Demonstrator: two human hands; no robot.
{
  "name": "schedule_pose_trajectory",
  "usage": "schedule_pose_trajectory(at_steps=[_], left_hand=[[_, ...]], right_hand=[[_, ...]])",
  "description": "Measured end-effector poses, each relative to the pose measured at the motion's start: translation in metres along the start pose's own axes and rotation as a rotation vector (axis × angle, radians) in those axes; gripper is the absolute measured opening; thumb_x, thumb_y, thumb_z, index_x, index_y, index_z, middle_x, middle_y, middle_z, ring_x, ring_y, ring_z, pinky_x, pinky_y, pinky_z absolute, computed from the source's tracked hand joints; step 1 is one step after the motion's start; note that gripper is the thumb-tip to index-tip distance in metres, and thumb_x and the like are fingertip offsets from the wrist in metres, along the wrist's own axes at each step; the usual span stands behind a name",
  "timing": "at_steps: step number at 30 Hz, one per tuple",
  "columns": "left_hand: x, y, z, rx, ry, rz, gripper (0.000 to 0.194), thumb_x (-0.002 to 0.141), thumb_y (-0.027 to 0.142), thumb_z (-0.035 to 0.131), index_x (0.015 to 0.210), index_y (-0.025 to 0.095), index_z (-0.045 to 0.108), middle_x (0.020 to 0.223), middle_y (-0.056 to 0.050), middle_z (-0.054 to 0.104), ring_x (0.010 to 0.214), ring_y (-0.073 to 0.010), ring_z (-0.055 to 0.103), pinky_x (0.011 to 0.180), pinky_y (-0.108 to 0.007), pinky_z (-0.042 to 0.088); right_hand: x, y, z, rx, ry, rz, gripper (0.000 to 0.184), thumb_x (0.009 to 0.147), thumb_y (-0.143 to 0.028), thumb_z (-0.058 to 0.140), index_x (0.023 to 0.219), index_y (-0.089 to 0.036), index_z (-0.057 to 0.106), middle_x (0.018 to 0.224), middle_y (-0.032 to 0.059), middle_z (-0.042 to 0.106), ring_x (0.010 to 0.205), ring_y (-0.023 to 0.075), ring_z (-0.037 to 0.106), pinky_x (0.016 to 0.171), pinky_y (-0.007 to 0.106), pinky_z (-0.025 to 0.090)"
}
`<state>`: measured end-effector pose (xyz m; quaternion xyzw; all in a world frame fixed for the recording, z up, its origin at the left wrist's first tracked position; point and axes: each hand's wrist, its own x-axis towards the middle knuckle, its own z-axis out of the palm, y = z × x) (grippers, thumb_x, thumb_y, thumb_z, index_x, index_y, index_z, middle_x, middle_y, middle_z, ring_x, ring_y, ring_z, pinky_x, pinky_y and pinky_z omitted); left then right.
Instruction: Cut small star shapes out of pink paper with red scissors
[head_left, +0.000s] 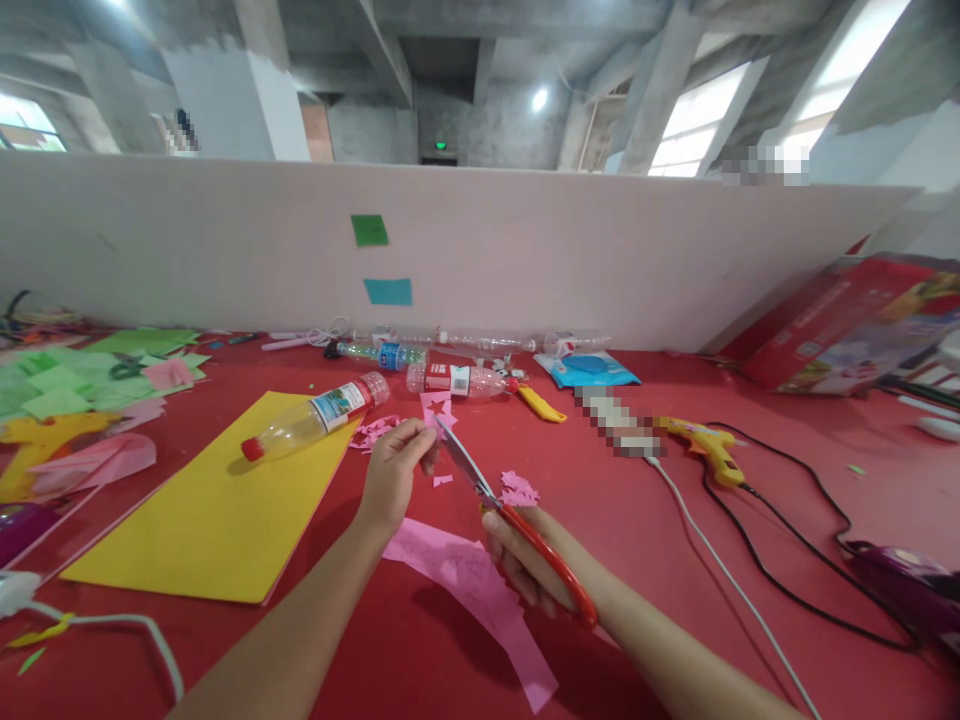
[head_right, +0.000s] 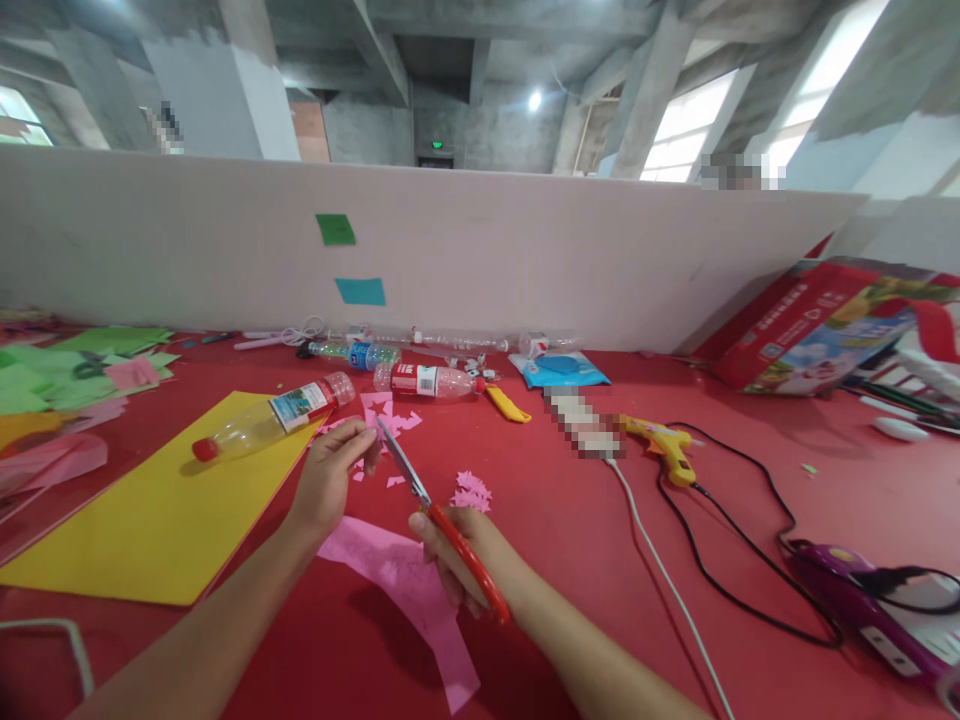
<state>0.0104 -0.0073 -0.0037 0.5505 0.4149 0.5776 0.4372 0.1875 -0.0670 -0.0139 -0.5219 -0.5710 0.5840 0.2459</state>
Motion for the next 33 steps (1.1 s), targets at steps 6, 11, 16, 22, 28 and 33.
schedule_pose_trajectory(at_steps=[6,11,16,22,28,33], left_hand=[[0.001,-0.003,0.0,-0.057,-0.002,-0.012,0.027,0.081,0.025,0.056,0.055,0.018,0.053,0.053,0.003,0.051,0.051,-0.0095,0.045,0.054,-0.023,0.037],[0.002,-0.005,-0.002,-0.08,-0.016,-0.018,0.027,0.081,0.025,0.056,0.055,0.018,0.052,0.053,0.003,0.051,0.051,-0.0095,0.045,0.053,-0.023,0.036],[0.005,-0.007,-0.006,-0.096,-0.012,0.003,0.023,0.08,0.024,0.057,0.058,0.018,0.057,0.054,0.003,0.054,0.052,-0.0096,0.047,0.054,-0.024,0.037],[0.01,-0.008,-0.011,-0.178,0.091,-0.021,0.019,0.078,0.026,0.061,0.062,0.018,0.057,0.056,0.004,0.054,0.051,-0.0085,0.047,0.052,-0.022,0.037],[0.008,-0.007,-0.007,-0.289,-0.008,-0.081,0.022,0.08,0.03,0.061,0.064,0.016,0.061,0.06,0.002,0.058,0.053,-0.0081,0.05,0.054,-0.021,0.039],[0.008,-0.006,-0.003,-0.358,0.031,-0.139,0.015,0.074,0.027,0.067,0.066,0.016,0.062,0.06,0.002,0.059,0.054,-0.0084,0.052,0.054,-0.021,0.04]], right_hand=[[0.002,-0.002,0.0,-0.031,-0.014,0.042,0.044,0.084,-0.06,0.045,0.064,-0.02,0.045,0.032,-0.0071,0.044,0.023,0.0055,0.032,0.027,0.017,0.023],[0.003,-0.003,0.001,-0.021,0.033,0.058,0.04,0.085,-0.054,0.049,0.062,-0.021,0.045,0.032,-0.008,0.042,0.021,0.0051,0.03,0.026,0.016,0.023],[0.004,-0.002,0.0,-0.022,0.022,0.082,0.038,0.086,-0.051,0.05,0.062,-0.02,0.046,0.031,-0.0085,0.041,0.02,0.0045,0.027,0.023,0.015,0.018],[0.004,-0.002,-0.002,-0.009,0.008,0.054,0.041,0.082,-0.055,0.052,0.062,-0.02,0.047,0.031,-0.0083,0.043,0.02,0.0045,0.029,0.023,0.015,0.021],[0.002,-0.003,0.0,0.04,0.05,-0.021,0.049,0.074,-0.066,0.056,0.063,-0.02,0.046,0.03,-0.0095,0.042,0.02,0.0038,0.028,0.023,0.015,0.02],[0.003,-0.002,-0.001,0.043,0.043,-0.013,0.051,0.072,-0.069,0.057,0.063,-0.02,0.046,0.03,-0.0098,0.043,0.018,0.0037,0.028,0.024,0.016,0.019]])
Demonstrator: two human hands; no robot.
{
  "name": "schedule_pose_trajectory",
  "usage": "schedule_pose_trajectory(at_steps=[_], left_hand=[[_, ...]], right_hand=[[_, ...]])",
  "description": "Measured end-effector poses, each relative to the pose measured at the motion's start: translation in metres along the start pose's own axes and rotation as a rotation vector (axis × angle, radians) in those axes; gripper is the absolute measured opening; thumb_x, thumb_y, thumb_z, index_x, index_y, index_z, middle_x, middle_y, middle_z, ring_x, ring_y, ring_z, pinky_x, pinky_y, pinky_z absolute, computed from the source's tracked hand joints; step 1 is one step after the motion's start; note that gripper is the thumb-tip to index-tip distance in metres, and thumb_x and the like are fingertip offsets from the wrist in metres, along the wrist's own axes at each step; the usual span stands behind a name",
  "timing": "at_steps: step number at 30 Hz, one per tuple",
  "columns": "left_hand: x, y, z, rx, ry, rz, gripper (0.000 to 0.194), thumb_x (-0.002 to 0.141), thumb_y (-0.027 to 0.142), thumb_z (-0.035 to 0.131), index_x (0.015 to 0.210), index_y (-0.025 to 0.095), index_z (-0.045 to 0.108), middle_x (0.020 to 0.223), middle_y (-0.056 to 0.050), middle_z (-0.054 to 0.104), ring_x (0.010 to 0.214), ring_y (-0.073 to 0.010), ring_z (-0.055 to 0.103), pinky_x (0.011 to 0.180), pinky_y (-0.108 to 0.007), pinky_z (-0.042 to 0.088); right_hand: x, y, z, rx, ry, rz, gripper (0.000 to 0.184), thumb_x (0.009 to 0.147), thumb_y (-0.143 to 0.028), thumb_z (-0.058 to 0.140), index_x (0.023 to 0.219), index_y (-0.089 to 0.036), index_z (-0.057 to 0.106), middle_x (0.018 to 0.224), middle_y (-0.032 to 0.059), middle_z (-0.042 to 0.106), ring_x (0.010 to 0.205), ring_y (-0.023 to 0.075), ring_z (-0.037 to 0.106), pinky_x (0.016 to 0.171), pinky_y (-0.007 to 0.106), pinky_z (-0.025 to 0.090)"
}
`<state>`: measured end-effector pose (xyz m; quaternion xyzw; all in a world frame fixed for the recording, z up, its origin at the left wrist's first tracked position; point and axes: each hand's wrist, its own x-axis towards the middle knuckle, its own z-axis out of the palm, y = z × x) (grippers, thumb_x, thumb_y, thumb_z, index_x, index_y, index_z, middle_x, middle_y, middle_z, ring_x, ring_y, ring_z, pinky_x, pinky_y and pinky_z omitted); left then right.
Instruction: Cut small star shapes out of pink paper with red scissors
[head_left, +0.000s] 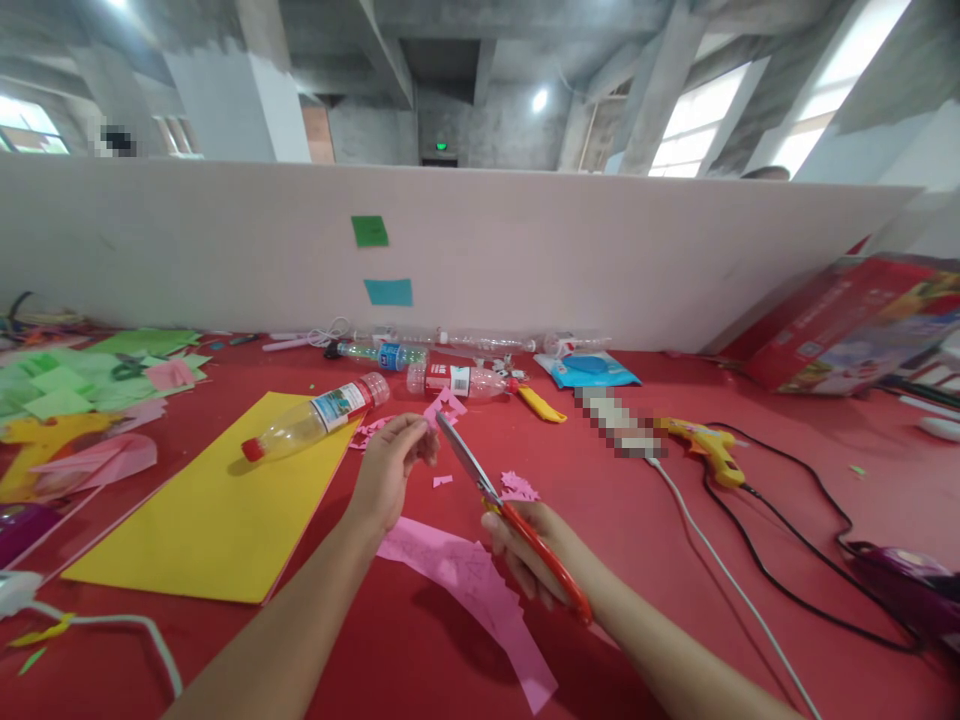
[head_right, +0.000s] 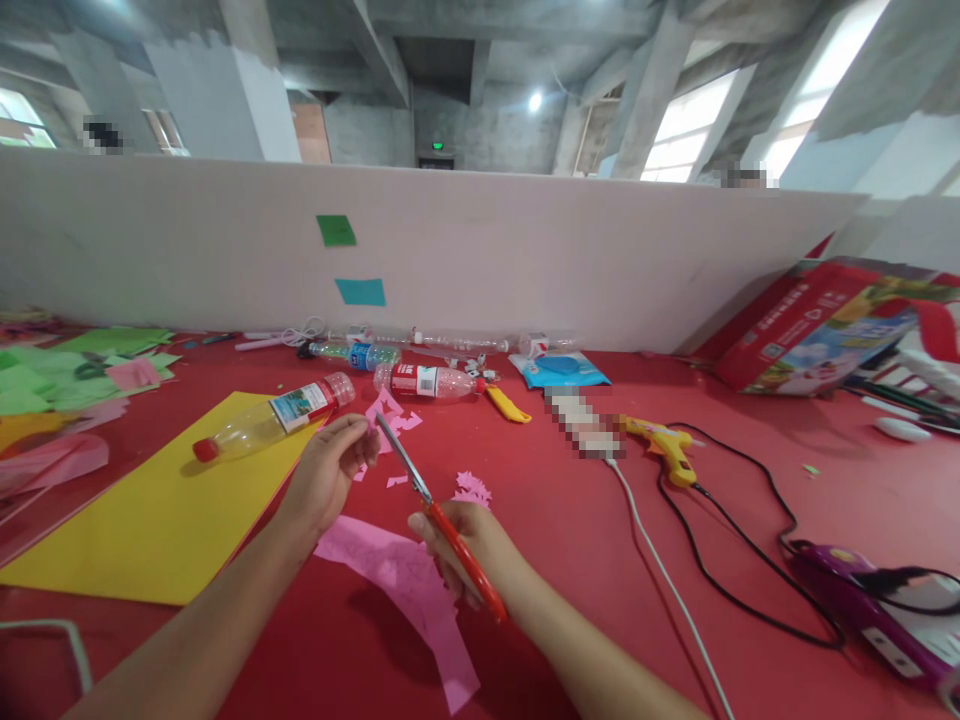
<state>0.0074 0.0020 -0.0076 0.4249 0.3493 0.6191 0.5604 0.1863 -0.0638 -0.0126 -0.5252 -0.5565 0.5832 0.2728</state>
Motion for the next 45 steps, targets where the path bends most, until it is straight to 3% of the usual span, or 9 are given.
schedule_pose_trajectory(at_steps=[4,10,15,20,25,31,45], left_hand=[[0.003,0.0,-0.002,0.034,0.062,0.056,0.014,0.075,0.027,0.065,0.067,0.017,0.06,0.061,0.003,0.059,0.056,-0.0082,0.052,0.057,-0.02,0.042],[0.003,0.008,-0.004,0.325,0.016,0.192,0.019,0.082,0.026,0.055,0.065,0.018,0.055,0.056,0.005,0.053,0.051,-0.0082,0.047,0.053,-0.021,0.038],[0.001,0.015,-0.003,0.417,-0.024,0.228,0.018,0.081,0.024,0.054,0.065,0.019,0.054,0.055,0.005,0.052,0.05,-0.0089,0.046,0.05,-0.022,0.036],[0.001,0.009,-0.005,0.302,-0.02,0.164,0.017,0.082,0.028,0.057,0.067,0.019,0.056,0.056,0.005,0.053,0.052,-0.0088,0.048,0.054,-0.022,0.038],[0.0,0.002,-0.003,0.152,-0.099,0.06,0.021,0.081,0.03,0.059,0.065,0.017,0.06,0.062,0.002,0.058,0.056,-0.0092,0.051,0.058,-0.023,0.041],[0.002,0.003,-0.002,0.066,0.015,0.065,0.013,0.074,0.026,0.064,0.065,0.017,0.062,0.062,0.001,0.059,0.057,-0.0103,0.052,0.057,-0.023,0.042],[0.001,0.008,-0.006,0.258,-0.076,0.123,0.02,0.079,0.025,0.058,0.06,0.018,0.057,0.055,0.003,0.052,0.052,-0.0095,0.045,0.052,-0.023,0.036]], right_hand=[[0.0,-0.001,0.0,-0.035,0.011,0.037,0.049,0.073,-0.065,0.059,0.059,-0.02,0.045,0.03,-0.0084,0.042,0.019,0.0044,0.029,0.023,0.017,0.022],[-0.005,-0.002,-0.001,-0.089,0.003,-0.001,0.049,0.073,-0.068,0.057,0.065,-0.02,0.047,0.035,-0.0082,0.042,0.024,0.0044,0.031,0.027,0.016,0.024],[-0.004,-0.002,-0.005,-0.111,-0.05,-0.001,0.046,0.08,-0.063,0.052,0.064,-0.02,0.047,0.037,-0.0068,0.045,0.026,0.0045,0.034,0.029,0.015,0.025],[-0.001,-0.003,-0.003,-0.101,-0.021,0.024,0.046,0.077,-0.065,0.052,0.064,-0.02,0.047,0.033,-0.0086,0.042,0.022,0.0048,0.03,0.026,0.016,0.021],[0.0,-0.003,0.001,-0.045,-0.017,0.008,0.047,0.075,-0.065,0.052,0.063,-0.021,0.045,0.031,-0.0094,0.041,0.021,0.0047,0.028,0.026,0.016,0.023],[-0.003,-0.002,0.002,-0.041,0.003,0.03,0.045,0.075,-0.063,0.056,0.061,-0.022,0.044,0.032,-0.0094,0.04,0.023,0.0053,0.028,0.027,0.017,0.024],[-0.002,0.0,-0.006,-0.136,-0.082,-0.033,0.051,0.078,-0.07,0.048,0.066,-0.02,0.046,0.036,-0.008,0.043,0.027,0.0054,0.033,0.031,0.017,0.028]])
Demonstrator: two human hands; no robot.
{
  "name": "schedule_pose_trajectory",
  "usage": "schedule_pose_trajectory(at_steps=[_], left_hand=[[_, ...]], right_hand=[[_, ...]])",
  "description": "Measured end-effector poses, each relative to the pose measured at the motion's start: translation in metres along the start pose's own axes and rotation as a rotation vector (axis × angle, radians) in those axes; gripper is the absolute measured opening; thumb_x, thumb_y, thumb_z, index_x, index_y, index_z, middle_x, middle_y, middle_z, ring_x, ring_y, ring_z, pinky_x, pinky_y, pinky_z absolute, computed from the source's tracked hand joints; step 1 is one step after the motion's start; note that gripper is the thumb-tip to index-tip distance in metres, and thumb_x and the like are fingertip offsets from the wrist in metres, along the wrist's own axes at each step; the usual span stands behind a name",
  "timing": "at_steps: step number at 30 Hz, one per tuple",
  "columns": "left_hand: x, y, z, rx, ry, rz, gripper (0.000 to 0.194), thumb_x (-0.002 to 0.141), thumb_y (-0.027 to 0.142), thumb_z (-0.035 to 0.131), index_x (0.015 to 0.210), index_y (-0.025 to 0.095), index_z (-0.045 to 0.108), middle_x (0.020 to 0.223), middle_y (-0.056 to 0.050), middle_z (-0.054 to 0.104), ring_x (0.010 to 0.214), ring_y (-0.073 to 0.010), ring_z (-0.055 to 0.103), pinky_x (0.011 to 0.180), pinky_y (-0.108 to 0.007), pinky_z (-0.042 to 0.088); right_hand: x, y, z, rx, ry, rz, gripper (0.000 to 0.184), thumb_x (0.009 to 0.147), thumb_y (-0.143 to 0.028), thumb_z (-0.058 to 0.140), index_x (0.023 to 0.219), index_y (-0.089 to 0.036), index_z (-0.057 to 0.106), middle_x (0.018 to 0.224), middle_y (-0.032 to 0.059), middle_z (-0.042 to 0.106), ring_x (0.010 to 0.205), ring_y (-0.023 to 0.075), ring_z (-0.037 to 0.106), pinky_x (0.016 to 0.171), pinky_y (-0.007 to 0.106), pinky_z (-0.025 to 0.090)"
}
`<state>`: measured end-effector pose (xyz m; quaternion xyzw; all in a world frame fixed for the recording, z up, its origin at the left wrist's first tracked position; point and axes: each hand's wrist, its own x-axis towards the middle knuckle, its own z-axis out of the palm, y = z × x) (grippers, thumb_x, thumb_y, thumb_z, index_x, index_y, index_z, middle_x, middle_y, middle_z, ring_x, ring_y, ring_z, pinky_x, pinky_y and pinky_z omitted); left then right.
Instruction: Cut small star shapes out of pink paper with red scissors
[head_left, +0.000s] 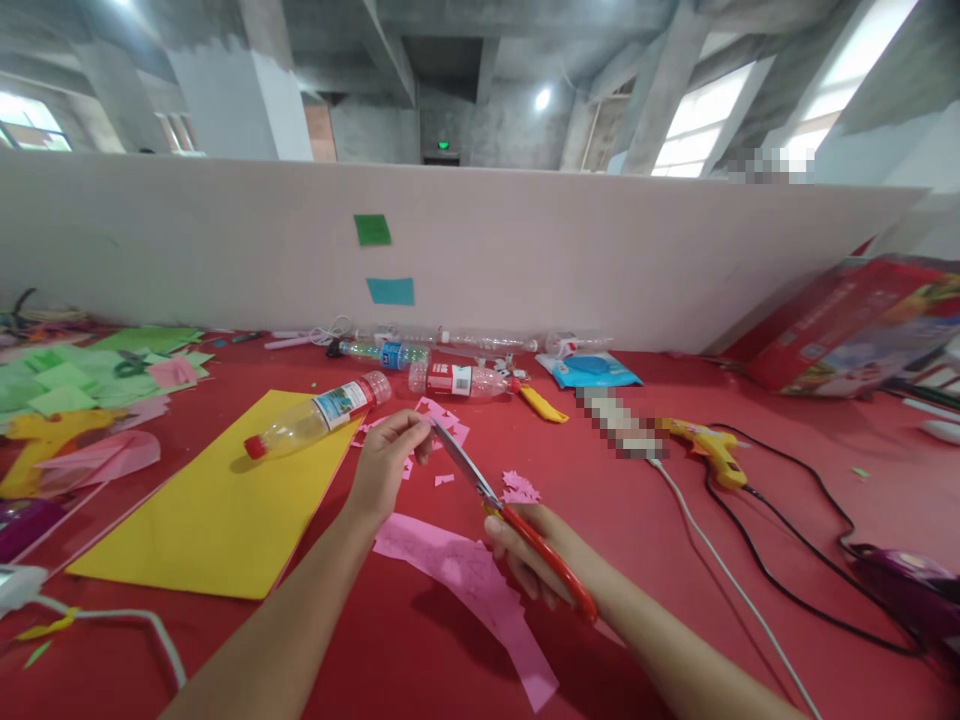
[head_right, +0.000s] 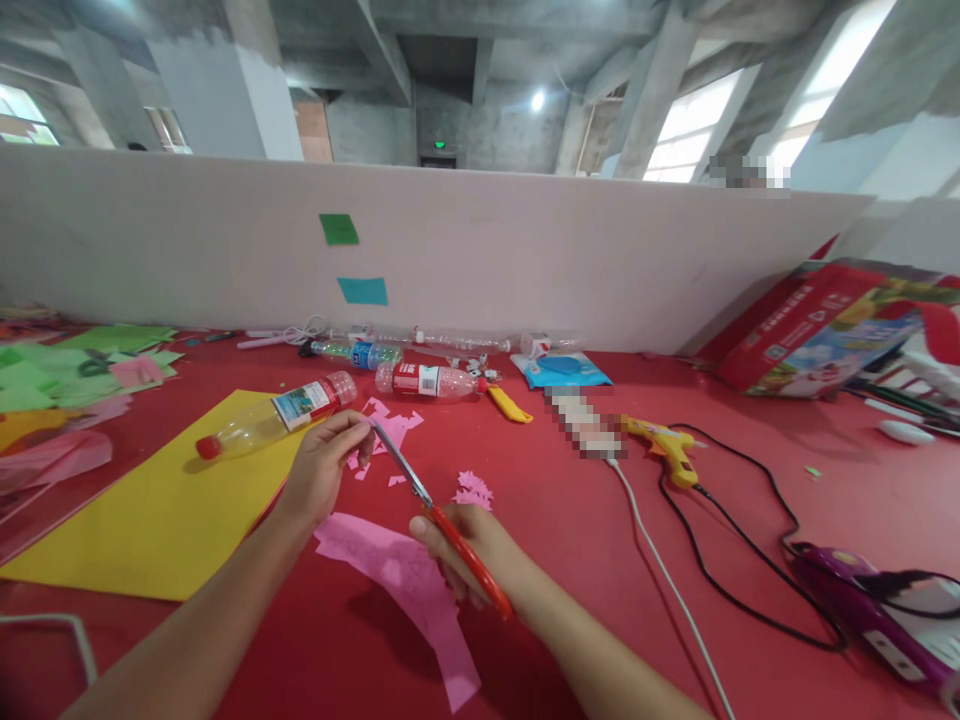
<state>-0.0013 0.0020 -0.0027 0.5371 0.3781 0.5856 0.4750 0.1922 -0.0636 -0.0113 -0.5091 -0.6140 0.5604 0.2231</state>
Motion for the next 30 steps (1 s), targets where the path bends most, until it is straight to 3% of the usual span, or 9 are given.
schedule_pose_trajectory(at_steps=[14,21,30], left_hand=[[0.0018,0.0026,-0.0019,-0.014,0.0,-0.03,0.02,0.074,0.027,0.062,0.057,0.017,0.059,0.054,0.002,0.053,0.049,-0.0097,0.045,0.048,-0.023,0.036],[0.0016,0.0013,0.0007,-0.147,0.044,-0.089,0.014,0.071,0.026,0.065,0.061,0.017,0.062,0.053,0.002,0.056,0.048,-0.0085,0.047,0.048,-0.022,0.036],[0.0028,0.0019,-0.003,-0.039,0.048,-0.018,0.017,0.074,0.026,0.062,0.059,0.017,0.06,0.053,0.003,0.054,0.049,-0.0091,0.047,0.05,-0.023,0.037]], right_hand=[[-0.0042,-0.0084,0.0007,-0.038,0.056,0.049,0.045,0.079,-0.061,0.054,0.061,-0.02,0.045,0.035,-0.0069,0.041,0.026,0.0055,0.03,0.029,0.018,0.024],[-0.0037,-0.0085,0.0042,-0.009,0.073,0.081,0.042,0.081,-0.056,0.053,0.06,-0.02,0.045,0.034,-0.0067,0.041,0.024,0.0058,0.029,0.029,0.018,0.021],[-0.0033,-0.0084,0.003,-0.021,0.07,0.107,0.038,0.081,-0.052,0.054,0.062,-0.02,0.046,0.033,-0.0082,0.04,0.023,0.0054,0.028,0.027,0.017,0.02]])
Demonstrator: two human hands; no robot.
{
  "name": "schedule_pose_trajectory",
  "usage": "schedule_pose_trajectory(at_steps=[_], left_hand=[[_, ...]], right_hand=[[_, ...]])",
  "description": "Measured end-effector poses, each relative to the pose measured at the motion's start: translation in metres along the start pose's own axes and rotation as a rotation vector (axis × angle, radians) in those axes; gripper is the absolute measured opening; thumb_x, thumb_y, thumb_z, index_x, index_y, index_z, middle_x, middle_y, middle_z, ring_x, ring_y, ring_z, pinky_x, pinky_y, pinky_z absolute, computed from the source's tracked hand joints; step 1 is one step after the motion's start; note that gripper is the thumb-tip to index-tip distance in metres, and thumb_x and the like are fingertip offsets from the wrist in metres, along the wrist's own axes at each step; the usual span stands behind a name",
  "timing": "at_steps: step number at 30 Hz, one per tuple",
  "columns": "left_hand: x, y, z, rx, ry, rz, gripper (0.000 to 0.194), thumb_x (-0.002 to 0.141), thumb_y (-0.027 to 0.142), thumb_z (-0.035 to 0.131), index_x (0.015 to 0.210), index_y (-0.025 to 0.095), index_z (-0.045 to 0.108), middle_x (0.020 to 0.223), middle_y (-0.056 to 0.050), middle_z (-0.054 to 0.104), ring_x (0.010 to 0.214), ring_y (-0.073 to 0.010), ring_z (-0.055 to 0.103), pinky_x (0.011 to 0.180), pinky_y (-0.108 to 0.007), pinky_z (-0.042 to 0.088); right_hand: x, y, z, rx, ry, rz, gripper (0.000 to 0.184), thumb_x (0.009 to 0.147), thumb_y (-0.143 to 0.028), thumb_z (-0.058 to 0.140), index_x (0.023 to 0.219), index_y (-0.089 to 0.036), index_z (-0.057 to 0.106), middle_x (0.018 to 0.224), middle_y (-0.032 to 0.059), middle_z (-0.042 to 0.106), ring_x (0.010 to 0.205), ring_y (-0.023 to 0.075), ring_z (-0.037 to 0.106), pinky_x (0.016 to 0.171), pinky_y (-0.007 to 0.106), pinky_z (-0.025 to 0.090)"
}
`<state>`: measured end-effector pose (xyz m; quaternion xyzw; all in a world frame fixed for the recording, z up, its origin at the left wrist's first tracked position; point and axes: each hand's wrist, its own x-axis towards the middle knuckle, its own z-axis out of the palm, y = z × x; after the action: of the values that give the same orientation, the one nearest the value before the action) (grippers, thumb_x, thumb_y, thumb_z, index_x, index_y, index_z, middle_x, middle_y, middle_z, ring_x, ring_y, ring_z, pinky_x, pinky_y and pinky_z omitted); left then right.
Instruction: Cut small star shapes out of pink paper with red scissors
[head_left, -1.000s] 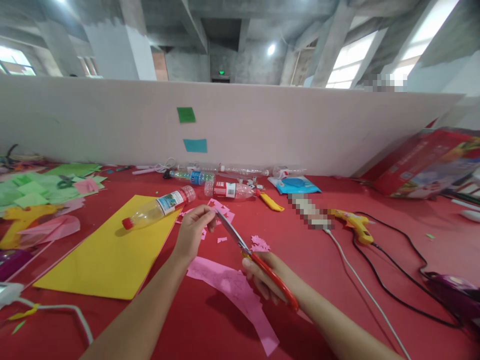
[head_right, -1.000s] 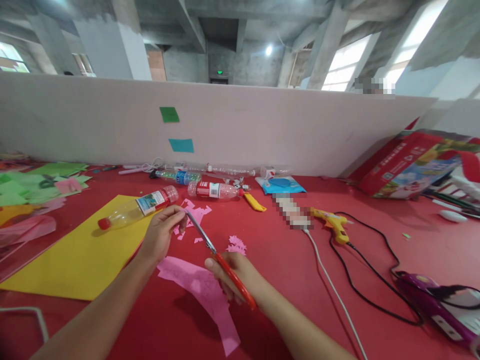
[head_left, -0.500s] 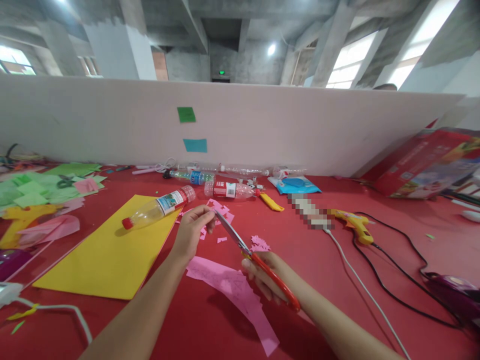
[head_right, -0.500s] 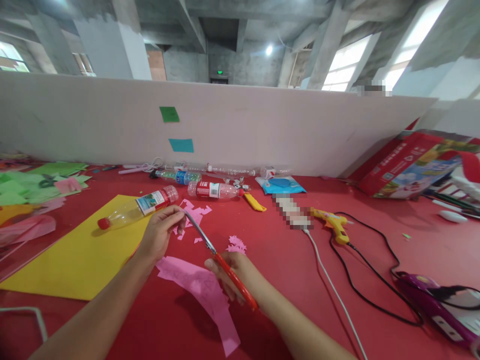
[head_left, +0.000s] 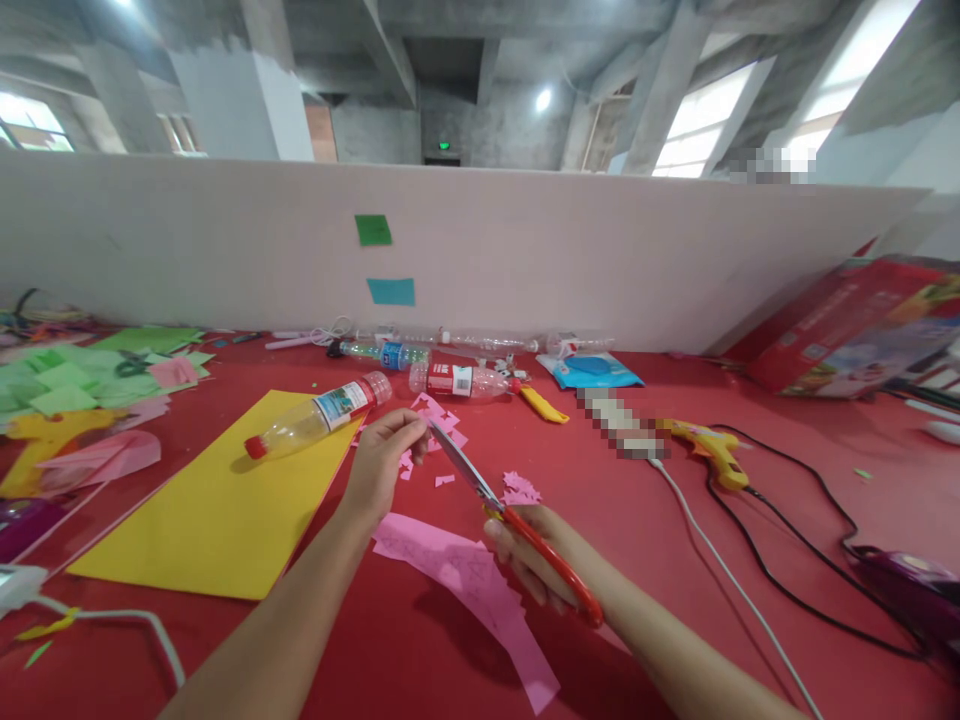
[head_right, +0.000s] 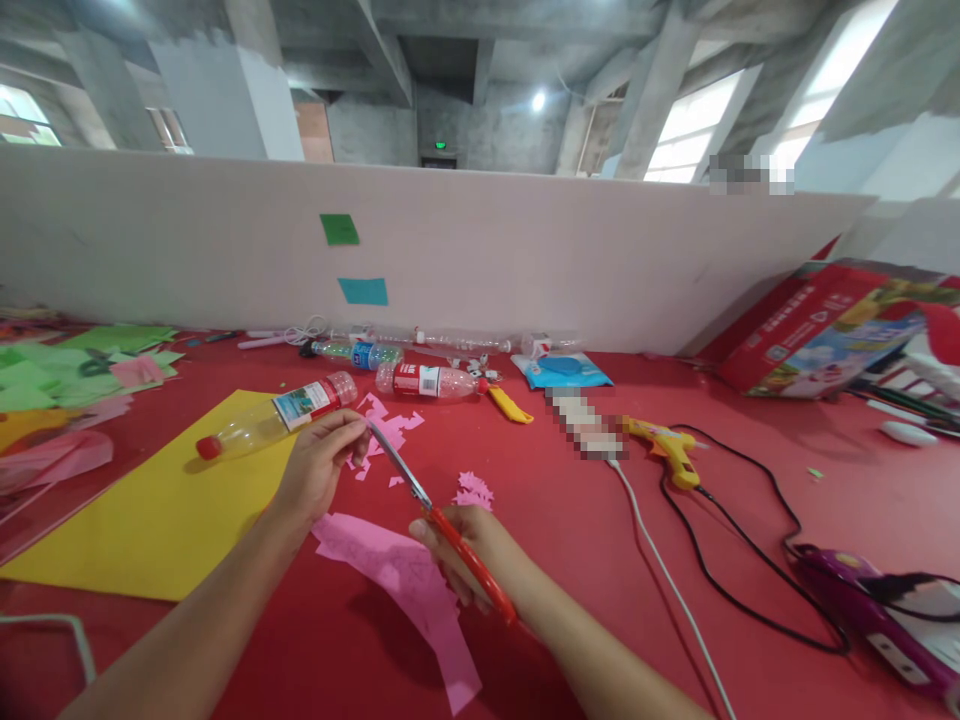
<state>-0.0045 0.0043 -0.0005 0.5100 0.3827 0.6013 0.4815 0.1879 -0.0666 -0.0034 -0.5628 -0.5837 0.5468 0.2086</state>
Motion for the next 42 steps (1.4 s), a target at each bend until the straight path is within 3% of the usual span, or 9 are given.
schedule_pose_trajectory(at_steps=[25,35,39,42], left_hand=[[-0.001,-0.002,-0.002,-0.006,-0.023,0.021,0.019,0.078,0.023,0.059,0.06,0.017,0.06,0.055,0.002,0.055,0.05,-0.0089,0.047,0.051,-0.023,0.038],[-0.002,-0.005,0.001,0.034,-0.055,0.055,0.019,0.08,0.022,0.056,0.061,0.018,0.057,0.056,0.003,0.052,0.052,-0.009,0.045,0.051,-0.023,0.037],[-0.002,-0.004,0.001,0.04,-0.067,0.048,0.02,0.079,0.022,0.057,0.06,0.018,0.056,0.055,0.004,0.051,0.051,-0.0088,0.045,0.05,-0.023,0.036],[-0.002,-0.004,0.0,0.037,-0.062,0.044,0.02,0.078,0.022,0.057,0.059,0.018,0.056,0.054,0.004,0.051,0.05,-0.0086,0.044,0.049,-0.023,0.036]], right_hand=[[0.003,0.002,-0.002,0.054,-0.059,0.006,0.042,0.079,-0.055,0.057,0.06,-0.021,0.043,0.031,-0.0088,0.038,0.021,0.0045,0.025,0.026,0.018,0.016],[0.003,0.008,-0.005,0.032,-0.111,-0.081,0.052,0.077,-0.071,0.048,0.064,-0.02,0.046,0.037,-0.007,0.044,0.026,0.0048,0.034,0.029,0.016,0.026],[0.005,0.01,-0.005,0.044,-0.119,-0.106,0.05,0.08,-0.067,0.048,0.063,-0.02,0.046,0.035,-0.0074,0.042,0.026,0.0046,0.032,0.028,0.016,0.024],[0.004,0.008,-0.003,0.066,-0.054,-0.102,0.049,0.079,-0.065,0.051,0.061,-0.021,0.045,0.033,-0.0087,0.037,0.024,0.0043,0.027,0.026,0.017,0.018]])
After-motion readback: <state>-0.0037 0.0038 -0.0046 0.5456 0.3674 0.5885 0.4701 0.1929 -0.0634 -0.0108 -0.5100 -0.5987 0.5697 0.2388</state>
